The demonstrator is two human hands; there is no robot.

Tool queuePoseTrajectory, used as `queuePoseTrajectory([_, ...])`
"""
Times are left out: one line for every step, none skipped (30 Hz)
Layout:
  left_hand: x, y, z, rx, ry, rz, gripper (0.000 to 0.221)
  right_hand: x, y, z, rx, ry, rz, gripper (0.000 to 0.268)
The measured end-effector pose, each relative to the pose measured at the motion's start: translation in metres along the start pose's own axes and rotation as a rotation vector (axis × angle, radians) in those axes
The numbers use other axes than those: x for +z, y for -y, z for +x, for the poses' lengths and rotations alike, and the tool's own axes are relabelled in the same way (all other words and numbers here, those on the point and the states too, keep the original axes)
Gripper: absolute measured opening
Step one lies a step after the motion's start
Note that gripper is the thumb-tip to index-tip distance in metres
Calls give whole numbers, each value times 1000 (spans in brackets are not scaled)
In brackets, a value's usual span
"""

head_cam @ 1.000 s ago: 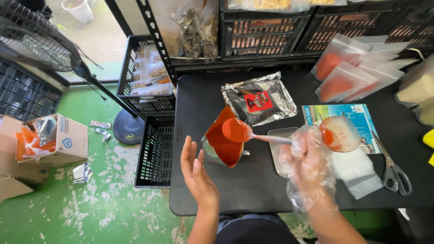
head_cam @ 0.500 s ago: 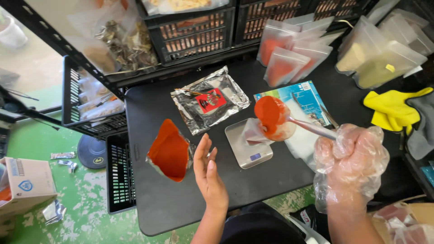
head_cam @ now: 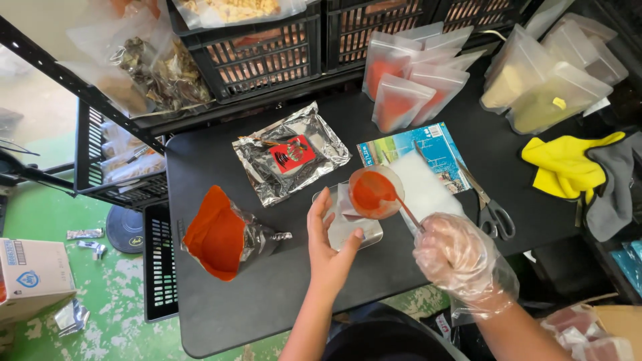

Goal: The person fills small plastic pouches with red powder by scooping the powder from a large bag using a spoon and transferring it into the pouches through a funnel.

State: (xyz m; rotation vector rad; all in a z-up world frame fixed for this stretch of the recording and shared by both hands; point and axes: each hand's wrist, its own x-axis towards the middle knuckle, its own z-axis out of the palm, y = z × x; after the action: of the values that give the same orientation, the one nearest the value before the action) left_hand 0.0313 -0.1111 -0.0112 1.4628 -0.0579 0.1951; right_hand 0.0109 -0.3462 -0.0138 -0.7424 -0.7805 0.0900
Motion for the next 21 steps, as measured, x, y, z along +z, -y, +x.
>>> queuePoseTrajectory([2, 1, 3, 37, 45, 40, 77, 0, 6, -3, -76, -5, -919, 21])
queuePoseTrajectory([4, 1, 4, 67, 87, 80, 88, 1, 13, -7, -146, -13, -1835, 23])
queuePoseTrajectory([5, 2, 4, 64, 81, 79, 88, 0, 17, -10, -143, -7, -1831, 23])
queuePoseTrajectory([6, 3, 9, 66, 109, 160, 99, -5, 20, -10, -46, 46, -1820, 27])
queuePoseTrajectory([7, 3, 13, 67, 136, 242, 110, -9, 23, -10, 50, 98, -1807, 30])
queuePoseTrajectory([10, 11, 17, 68, 127, 242, 110, -9, 25, -6, 47, 106, -1803, 30])
queuePoseTrajectory([12, 19, 20, 105, 114, 229, 123, -8, 27, -2, 12, 131, -1770, 27])
queuePoseTrajectory([15, 28, 25, 146, 102, 214, 136, -9, 29, 3, -27, 154, -1740, 25])
queuePoseTrajectory([19, 35, 29, 152, 95, 213, 136, -9, 27, 13, -35, 162, -1739, 25])
queuePoseTrajectory([23, 42, 31, 197, 86, 254, 133, -9, 27, 23, -85, 193, -1691, 21])
queuePoseTrajectory([27, 50, 33, 241, 76, 295, 130, -8, 26, 33, -134, 223, -1641, 18])
queuePoseTrajectory([29, 53, 35, 241, 69, 296, 130, -9, 26, 40, -136, 230, -1636, 18])
queuePoseTrajectory([30, 57, 36, 238, 49, 340, 123, -10, 27, 47, -183, 260, -1583, 15])
queuePoseTrajectory([31, 61, 36, 232, 32, 384, 116, -9, 27, 52, -227, 285, -1529, 14])
queuePoseTrajectory([30, 60, 34, 228, 27, 386, 116, -9, 30, 51, -225, 289, -1524, 14])
queuePoseTrajectory([31, 58, 34, 233, 16, 404, 115, -9, 33, 52, -268, 315, -1470, 14])
queuePoseTrajectory([31, 56, 34, 238, 6, 421, 114, -9, 37, 53, -310, 340, -1415, 15])
queuePoseTrajectory([32, 56, 34, 235, 2, 423, 114, -9, 35, 63, -309, 342, -1410, 15])
queuePoseTrajectory([32, 56, 33, 235, 9, 427, 114, -9, 34, 72, -350, 364, -1354, 17])
queuePoseTrajectory([32, 55, 34, 238, 20, 431, 114, -8, 33, 82, -394, 382, -1301, 21])
queuePoseTrajectory([32, 56, 32, 239, 20, 433, 114, -4, 33, 83, -395, 382, -1300, 21])
